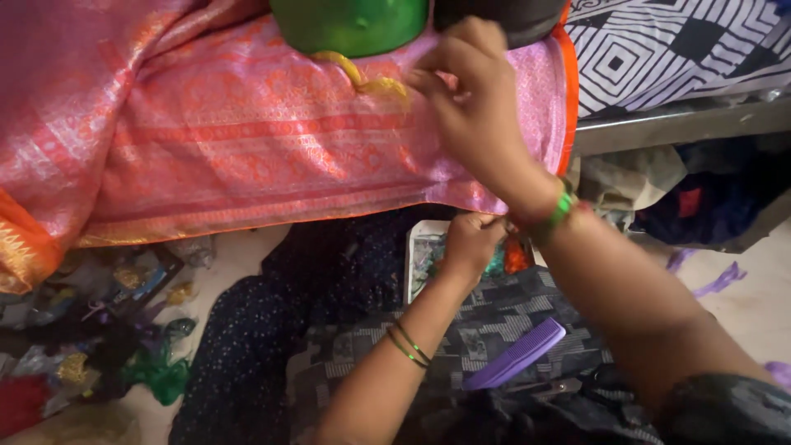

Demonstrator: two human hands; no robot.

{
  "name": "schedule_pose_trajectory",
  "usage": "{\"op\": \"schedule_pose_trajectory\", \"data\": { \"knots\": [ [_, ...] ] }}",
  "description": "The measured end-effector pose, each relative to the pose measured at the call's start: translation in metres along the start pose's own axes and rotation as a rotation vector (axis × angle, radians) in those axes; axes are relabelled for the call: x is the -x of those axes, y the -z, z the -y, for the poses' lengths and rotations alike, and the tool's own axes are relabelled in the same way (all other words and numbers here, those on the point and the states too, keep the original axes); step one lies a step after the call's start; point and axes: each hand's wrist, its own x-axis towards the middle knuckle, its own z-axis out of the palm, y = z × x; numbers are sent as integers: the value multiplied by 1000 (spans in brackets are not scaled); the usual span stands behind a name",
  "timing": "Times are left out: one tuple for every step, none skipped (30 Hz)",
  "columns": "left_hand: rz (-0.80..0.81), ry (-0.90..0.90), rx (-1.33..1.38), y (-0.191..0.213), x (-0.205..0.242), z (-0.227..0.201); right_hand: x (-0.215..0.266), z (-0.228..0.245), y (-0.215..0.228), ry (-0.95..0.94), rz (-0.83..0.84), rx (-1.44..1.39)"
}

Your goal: The recorder is attaching a decorative orange border with pom-poms to a pink saree fabric using hand-sewing and scissors.

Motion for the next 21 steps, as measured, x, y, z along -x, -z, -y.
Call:
{"op": "schedule_pose_trajectory", "data": {
  "knots": [
    [5, -3, 3, -3, 6, -19, 12, 12, 16, 3, 0, 6],
    [-3, -26, -12, -7, 12, -37, 25, 23, 32, -42, -50, 62],
    [-11, -44, -27, -10, 20, -54, 39, 34, 48, -91, -100, 119],
    [-6, -42, -24, -12, 21, -54, 58, 39, 60, -94, -99, 125],
    [-28, 28, -20, -14, 22, -53, 77, 45, 72, -85, -78, 243],
    [-48, 99, -15, -17, 23, -52, 97, 49, 83, -77, -58, 361],
    [-44, 107, -7, -19, 29, -63, 117, 49, 87, -81, -49, 368],
    [-36, 183, 147, -22, 33, -73, 136, 48, 90, -111, -29, 359],
    [-30, 264, 302, -25, 40, -83, 158, 48, 95, -144, -5, 348],
    [-29, 276, 311, -25, 38, -73, 170, 48, 97, -153, 5, 354],
    [-46, 212, 294, -25, 38, -63, 183, 48, 100, -247, 39, 330],
    [-64, 148, 278, -25, 38, -52, 197, 49, 104, -341, 73, 306],
    [-66, 161, 282, -25, 37, -44, 208, 44, 110, -353, 81, 308],
    [-65, 211, 398, -24, 36, -37, 218, 40, 116, -410, 101, 259],
    [-67, 254, 509, -22, 33, -32, 227, 34, 120, -462, 117, 205],
    [-71, 259, 509, -22, 34, -36, 233, 28, 132, -468, 119, 203],
    [-93, 284, 552, -20, 34, -42, 238, 20, 142, -661, -22, -39],
    [-115, 309, 596, -19, 34, -48, 243, 13, 152, -848, -166, -284],
    [-119, 307, 592, -16, 32, -45, 235, 11, 160, -848, -166, -290],
    [-126, 276, 575, -13, 31, -42, 227, 10, 168, -881, -267, -415],
    [-131, 249, 559, -11, 31, -38, 219, 9, 177, -912, -369, -537]
  ]
}}
